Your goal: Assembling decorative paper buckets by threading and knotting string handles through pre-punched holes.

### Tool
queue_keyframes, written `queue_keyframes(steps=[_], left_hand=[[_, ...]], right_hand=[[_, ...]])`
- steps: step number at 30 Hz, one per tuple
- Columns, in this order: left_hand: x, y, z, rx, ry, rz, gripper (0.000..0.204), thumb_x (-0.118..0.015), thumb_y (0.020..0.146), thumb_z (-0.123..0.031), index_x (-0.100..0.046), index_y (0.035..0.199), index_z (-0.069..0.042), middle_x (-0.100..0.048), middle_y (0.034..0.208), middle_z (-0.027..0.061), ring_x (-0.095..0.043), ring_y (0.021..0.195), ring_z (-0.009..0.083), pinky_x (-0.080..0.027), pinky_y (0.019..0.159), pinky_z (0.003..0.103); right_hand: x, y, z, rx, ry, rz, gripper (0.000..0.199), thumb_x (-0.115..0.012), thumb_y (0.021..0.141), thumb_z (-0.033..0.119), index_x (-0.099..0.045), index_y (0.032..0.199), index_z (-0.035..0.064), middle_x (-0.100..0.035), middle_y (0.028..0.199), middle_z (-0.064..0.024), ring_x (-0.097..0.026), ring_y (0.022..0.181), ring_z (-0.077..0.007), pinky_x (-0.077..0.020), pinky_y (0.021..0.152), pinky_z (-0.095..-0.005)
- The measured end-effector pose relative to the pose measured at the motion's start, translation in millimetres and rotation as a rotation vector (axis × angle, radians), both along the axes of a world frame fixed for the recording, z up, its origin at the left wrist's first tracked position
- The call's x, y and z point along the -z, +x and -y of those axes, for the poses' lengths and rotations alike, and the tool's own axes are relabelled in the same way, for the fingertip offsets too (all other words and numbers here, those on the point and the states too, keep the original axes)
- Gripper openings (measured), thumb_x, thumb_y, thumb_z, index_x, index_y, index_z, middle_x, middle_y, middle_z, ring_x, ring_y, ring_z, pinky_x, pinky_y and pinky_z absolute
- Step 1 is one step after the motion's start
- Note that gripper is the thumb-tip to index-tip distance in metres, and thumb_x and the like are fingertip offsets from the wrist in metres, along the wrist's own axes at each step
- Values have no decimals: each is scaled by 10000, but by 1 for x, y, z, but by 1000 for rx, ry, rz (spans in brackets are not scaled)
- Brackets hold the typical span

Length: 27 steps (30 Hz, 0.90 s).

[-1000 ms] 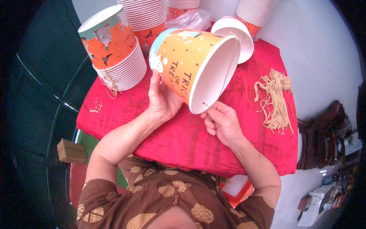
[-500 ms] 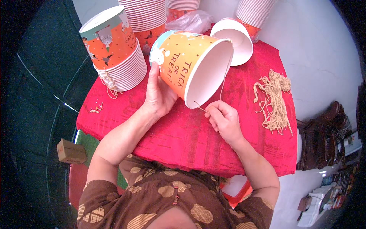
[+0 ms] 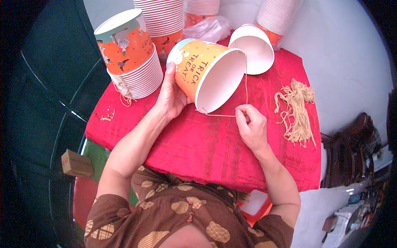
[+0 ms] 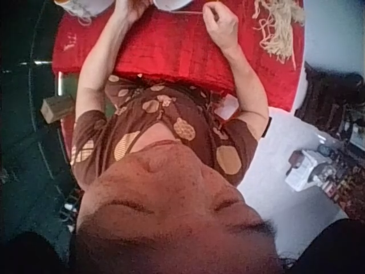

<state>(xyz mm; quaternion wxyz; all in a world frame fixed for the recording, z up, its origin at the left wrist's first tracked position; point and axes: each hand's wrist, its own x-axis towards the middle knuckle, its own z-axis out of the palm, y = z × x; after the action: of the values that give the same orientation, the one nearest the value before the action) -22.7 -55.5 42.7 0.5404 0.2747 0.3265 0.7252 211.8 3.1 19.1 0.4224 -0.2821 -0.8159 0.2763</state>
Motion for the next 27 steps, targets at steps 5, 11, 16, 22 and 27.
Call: queue_keyframes(steps=[5, 11, 16, 22, 27], left_hand=[[0, -4, -1, 23, 5, -17, 872, -434, 854, -730, -260, 1466, -134, -408, 1451, 115, -455, 1297, 268, -441, 995, 521], [7, -9, -6, 28, -1, -58, 900, -431, 836, -753, -254, 1467, -136, -417, 1446, 114, -468, 1286, 276, -450, 977, 526], [9, -9, -6, 95, -2, -56, 878, -409, 853, -744, -252, 1468, -137, -423, 1440, 122, -480, 1277, 271, -457, 977, 519], [6, -8, -5, 114, -12, -33, 874, -427, 842, -740, -300, 1461, -136, -444, 1430, 107, -462, 1291, 257, -373, 1081, 477], [3, -8, -4, 126, -6, -25, 858, -414, 862, -724, -270, 1469, -135, -432, 1435, 119, -461, 1294, 266, -403, 1048, 498]], right_hand=[[1, 0, -3, 50, 12, 14, 85, -606, 864, 43, -615, 919, -22, -638, 827, -139, -644, 662, -216, -517, 584, -316], [3, -2, 1, 38, 36, 26, 96, -604, 863, 44, -613, 937, -17, -622, 838, -137, -625, 646, -215, -506, 581, -326], [6, -4, 3, 22, 1, 46, 97, -603, 863, 42, -614, 939, -17, -616, 834, -136, -611, 636, -207, -495, 573, -321], [8, -6, 3, 7, -7, 44, 98, -602, 863, 34, -615, 944, -21, -614, 827, -133, -606, 632, -198, -490, 570, -315], [8, -5, 1, 11, 46, 12, 111, -595, 855, 0, -612, 961, -30, -613, 848, -136, -610, 644, -199, -490, 573, -314]])
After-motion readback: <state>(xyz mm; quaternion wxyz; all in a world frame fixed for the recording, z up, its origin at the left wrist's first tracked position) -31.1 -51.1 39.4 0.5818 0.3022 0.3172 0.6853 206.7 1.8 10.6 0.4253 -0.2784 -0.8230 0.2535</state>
